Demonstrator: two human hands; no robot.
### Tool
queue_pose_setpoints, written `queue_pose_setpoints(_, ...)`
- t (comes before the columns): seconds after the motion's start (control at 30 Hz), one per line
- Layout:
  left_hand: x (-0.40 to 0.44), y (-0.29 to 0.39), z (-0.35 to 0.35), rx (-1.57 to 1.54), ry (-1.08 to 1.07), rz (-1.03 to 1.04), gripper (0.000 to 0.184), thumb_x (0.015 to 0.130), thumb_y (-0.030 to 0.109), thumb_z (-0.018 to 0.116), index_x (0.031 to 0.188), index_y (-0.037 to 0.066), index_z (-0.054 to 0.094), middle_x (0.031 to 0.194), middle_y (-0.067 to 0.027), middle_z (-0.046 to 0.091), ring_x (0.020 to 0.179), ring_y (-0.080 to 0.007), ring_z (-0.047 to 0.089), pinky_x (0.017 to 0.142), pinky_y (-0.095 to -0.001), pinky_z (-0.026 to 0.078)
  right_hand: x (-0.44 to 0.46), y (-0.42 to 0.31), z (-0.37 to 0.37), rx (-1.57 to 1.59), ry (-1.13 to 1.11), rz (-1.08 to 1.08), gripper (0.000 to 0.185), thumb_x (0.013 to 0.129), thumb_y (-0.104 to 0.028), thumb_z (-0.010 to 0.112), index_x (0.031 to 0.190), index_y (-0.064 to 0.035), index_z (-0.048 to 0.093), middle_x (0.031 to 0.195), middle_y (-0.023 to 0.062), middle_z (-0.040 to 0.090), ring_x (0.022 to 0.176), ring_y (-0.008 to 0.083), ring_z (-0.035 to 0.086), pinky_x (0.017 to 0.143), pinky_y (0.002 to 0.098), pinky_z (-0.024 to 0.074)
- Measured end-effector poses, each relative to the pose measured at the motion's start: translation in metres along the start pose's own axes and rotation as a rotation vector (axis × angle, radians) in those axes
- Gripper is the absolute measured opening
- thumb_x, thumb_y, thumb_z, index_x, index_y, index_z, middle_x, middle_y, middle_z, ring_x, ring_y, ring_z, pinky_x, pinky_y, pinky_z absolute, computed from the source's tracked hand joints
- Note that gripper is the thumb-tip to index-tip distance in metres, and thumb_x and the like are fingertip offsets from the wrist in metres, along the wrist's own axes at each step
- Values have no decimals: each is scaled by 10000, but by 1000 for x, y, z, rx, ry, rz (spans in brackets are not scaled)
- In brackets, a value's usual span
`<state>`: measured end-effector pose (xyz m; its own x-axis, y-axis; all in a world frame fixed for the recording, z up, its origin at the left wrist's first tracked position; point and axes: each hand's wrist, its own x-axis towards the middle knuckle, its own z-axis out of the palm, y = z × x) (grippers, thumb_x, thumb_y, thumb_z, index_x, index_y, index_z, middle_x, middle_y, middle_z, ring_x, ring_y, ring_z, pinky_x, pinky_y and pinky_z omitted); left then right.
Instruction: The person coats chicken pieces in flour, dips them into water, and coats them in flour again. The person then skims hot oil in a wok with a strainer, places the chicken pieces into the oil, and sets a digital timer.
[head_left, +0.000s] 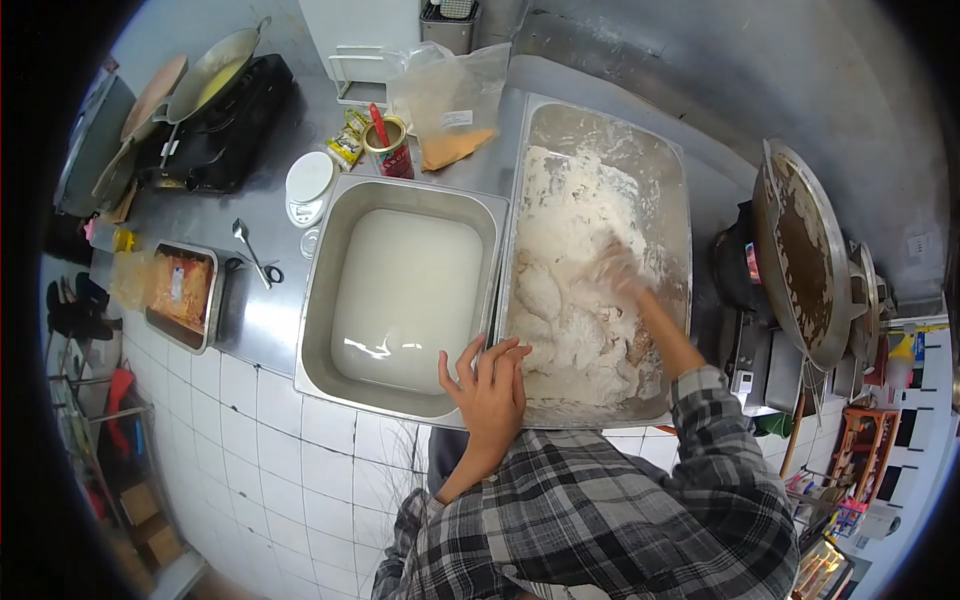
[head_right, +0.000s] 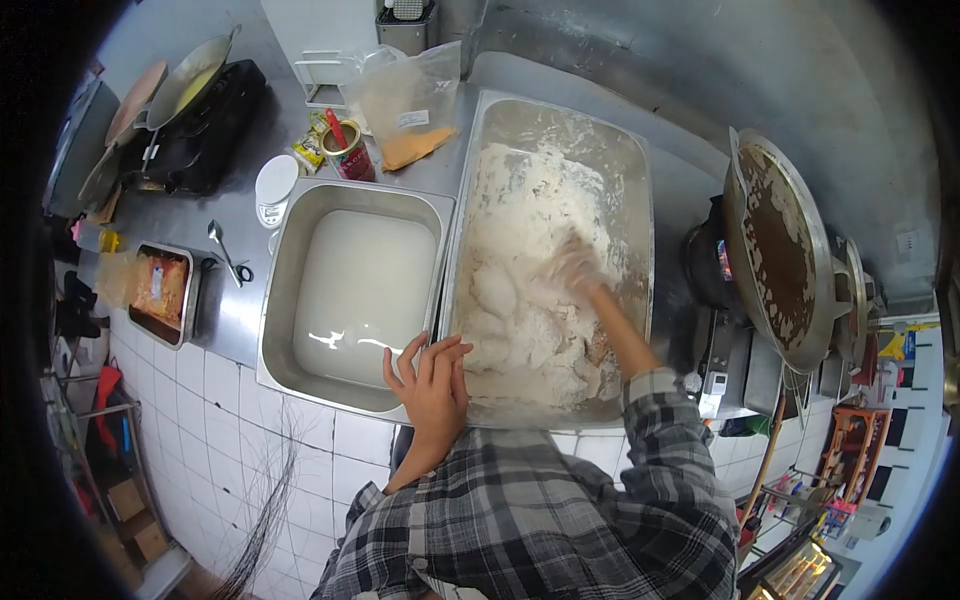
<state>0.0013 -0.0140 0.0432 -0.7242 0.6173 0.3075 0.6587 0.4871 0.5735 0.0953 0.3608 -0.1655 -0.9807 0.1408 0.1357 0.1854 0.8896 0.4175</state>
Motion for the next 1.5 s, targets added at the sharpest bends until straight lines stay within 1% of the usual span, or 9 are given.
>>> queue_pose_setpoints(0.17,-2,-2,0,13,-25,18,165,814,120,616,959,194,642,1091,80,588,1179,-217,451,1067,-558,160,-6,-88,-20,-356,24,141,256,898,-266,546,931,-12,533,773,46,573,681,186,574,621,324,506)
queue_pose_setpoints(0.37,-3,-2,-1,-9,-4,28,184,818,102,612,981,181,641,1089,71,599,1176,-231,457,1072,-539,153,8,-65,-25,1597,-56,649,96,894,-133,514,858,-62,566,749,33,569,640,152,546,579,294,456)
queue_pose_setpoints(0.53,-3,-1,-2,-13,-2,32,184,820,104,612,983,184,640,1090,72,598,1175,-231,457,1071,-540,153,72,-37,-121,2156,-400,1036,89,876,-112,534,820,-61,580,732,14,582,649,152,571,603,269,479)
queue_pose_setpoints(0.8,-3,-1,-2,-10,-4,38,176,827,113,608,985,182,642,1088,72,599,1168,-228,463,1069,-539,160,86,-97,-71,556,192,294,46,785,-19,520,757,-20,556,674,153,569,636,323,566,595,405,458)
queue_pose_setpoints(0.93,-2,-2,-3,11,-11,30,162,834,114,605,977,178,642,1086,70,602,1162,-229,469,1066,-539,168,101,-120,-128,1175,131,772,291,884,-193,406,715,2,539,654,213,544,624,386,521,616,471,410)
queue_pose_setpoints(1.1,-4,-1,2,15,2,49,140,857,116,587,973,172,642,1087,65,603,1167,-234,467,1065,-533,169,100,-103,-96,816,285,402,166,853,-101,434,739,-26,528,638,189,550,638,375,572,585,442,456)
queue_pose_setpoints(1.27,-6,-1,4,16,28,73,137,887,121,554,980,172,640,1094,59,602,1172,-237,462,1069,-522,154,51,-3,48,1968,-105,659,341,939,-274,395,939,-21,625,909,172,608,907,278,604,800,383,507)
queue_pose_setpoints(1.43,-5,1,2,11,25,89,153,899,121,537,1011,172,628,1092,58,605,1177,-234,458,1073,-515,146,5,-27,-99,259,-723,74,449,948,-352,379,1207,-22,539,1137,192,530,1060,302,532,944,411,438)
queue_pose_setpoints(1.5,-7,2,4,12,35,76,162,904,120,527,1025,172,621,1088,58,607,1180,-234,456,1074,-513,145,-5,-68,-138,355,-657,100,436,937,-340,406,1233,-40,521,1146,172,526,1065,288,522,955,405,427)
